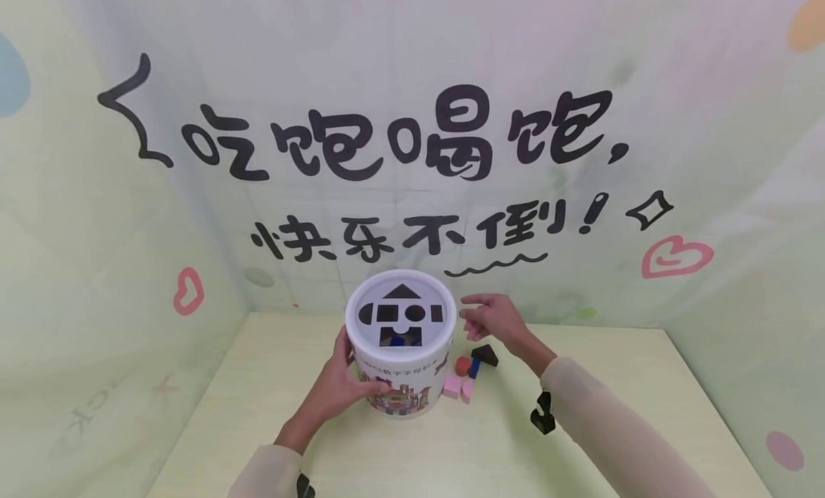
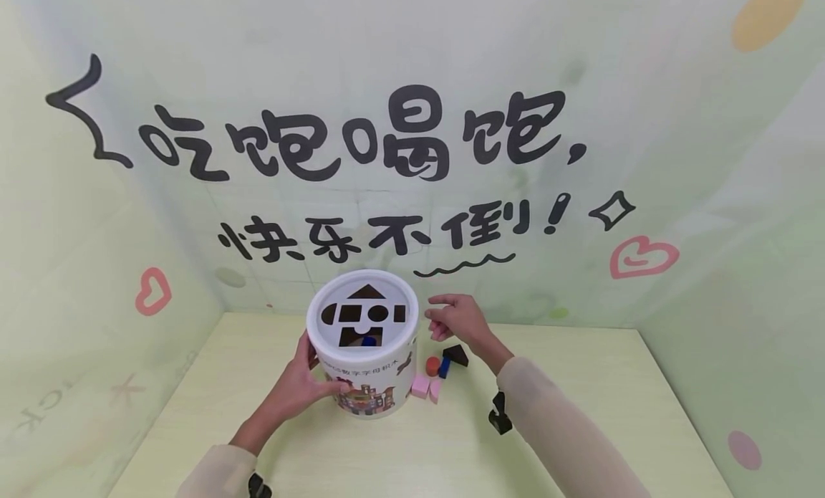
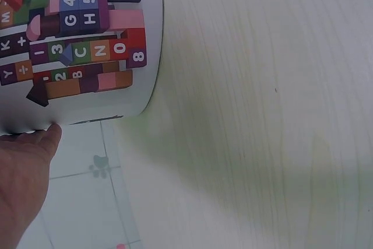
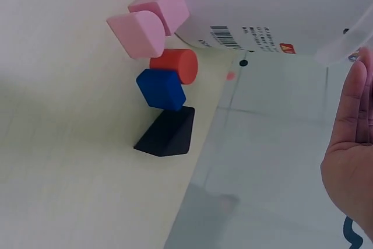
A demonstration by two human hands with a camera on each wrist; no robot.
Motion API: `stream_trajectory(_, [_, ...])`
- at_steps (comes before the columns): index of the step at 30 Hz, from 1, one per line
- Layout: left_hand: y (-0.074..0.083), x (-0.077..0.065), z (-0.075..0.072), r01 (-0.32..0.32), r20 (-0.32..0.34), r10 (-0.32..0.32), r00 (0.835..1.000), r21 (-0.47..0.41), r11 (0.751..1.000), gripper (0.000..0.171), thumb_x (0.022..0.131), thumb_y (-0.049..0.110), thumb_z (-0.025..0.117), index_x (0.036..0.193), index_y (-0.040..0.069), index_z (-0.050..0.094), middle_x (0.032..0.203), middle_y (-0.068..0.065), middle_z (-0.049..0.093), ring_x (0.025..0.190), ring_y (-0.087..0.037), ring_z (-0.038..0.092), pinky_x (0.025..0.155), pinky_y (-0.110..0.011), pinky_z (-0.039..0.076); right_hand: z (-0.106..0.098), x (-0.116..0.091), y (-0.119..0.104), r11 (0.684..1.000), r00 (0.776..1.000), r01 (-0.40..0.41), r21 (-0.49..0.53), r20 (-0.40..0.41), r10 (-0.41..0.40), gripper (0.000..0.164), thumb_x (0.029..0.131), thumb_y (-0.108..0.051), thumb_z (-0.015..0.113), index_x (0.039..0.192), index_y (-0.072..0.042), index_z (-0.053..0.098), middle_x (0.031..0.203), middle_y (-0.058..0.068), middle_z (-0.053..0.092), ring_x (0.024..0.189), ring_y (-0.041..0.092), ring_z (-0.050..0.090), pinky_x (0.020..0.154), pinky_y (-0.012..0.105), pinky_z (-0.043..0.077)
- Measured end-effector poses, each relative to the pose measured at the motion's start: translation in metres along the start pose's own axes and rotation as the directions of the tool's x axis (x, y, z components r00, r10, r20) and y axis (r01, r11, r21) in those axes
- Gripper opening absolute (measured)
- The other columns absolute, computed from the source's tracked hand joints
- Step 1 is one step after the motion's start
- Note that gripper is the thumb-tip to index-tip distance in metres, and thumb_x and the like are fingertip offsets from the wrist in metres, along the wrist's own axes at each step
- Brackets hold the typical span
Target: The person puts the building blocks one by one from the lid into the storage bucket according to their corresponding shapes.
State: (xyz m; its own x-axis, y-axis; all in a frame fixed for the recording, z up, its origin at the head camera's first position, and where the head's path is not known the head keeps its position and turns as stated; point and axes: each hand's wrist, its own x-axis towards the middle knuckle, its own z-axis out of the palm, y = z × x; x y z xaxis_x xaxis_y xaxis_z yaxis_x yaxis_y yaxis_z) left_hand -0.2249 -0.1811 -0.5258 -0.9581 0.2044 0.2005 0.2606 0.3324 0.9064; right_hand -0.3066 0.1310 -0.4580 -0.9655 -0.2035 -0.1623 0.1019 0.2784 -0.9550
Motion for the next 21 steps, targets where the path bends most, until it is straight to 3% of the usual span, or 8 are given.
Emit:
stream_trajectory(7, [0.001, 0.000, 0.000, 0.010, -0.003, -0.010, 1.000, 0.010, 1.000, 0.126, 0.061, 0.037, 0.093, 0.155, 0.025, 0.010, 0.148, 0.003, 0.041, 0.140, -0.027, 0.036, 0.114, -0.056, 0.032, 0.010, -0.001, 0.024, 0.999, 0.999, -0.045, -0.004, -0.023, 0.045, 0.037, 0.090, -0.014, 0.067, 0.124, 0.000, 0.063, 0.069, 0.013, 0.066, 0.054, 0.018, 0.064, 0.058, 0.031, 0.062])
stream_trajectory(14, [0.001, 0.000, 0.000, 0.008, -0.004, -0.008, 1.000, 0.001, 1.000, 0.124, 0.061, 0.036, 0.093, 0.154, 0.034, 0.011, 0.148, 0.003, 0.041, 0.140, -0.027, 0.036, 0.114, -0.056, 0.031, 0.016, -0.005, 0.044, 0.999, 0.999, -0.043, -0.024, -0.009, 0.043, 0.036, 0.089, -0.012, 0.067, 0.122, 0.002, 0.063, 0.067, 0.013, 0.066, 0.052, 0.019, 0.064, 0.056, 0.032, 0.061])
stream_trajectory(21, [0.002, -0.001, 0.000, -0.004, -0.003, 0.004, 1.000, -0.007, 1.000, 0.125, 0.062, 0.033, 0.093, 0.155, 0.023, 0.011, 0.148, 0.003, 0.041, 0.141, -0.030, 0.035, 0.113, -0.059, 0.030, 0.019, -0.006, 0.063, 0.996, 0.997, -0.077, -0.036, -0.019, 0.076, 0.038, 0.088, -0.011, 0.067, 0.122, 0.005, 0.062, 0.063, 0.009, 0.065, 0.048, 0.015, 0.061, 0.051, 0.027, 0.058])
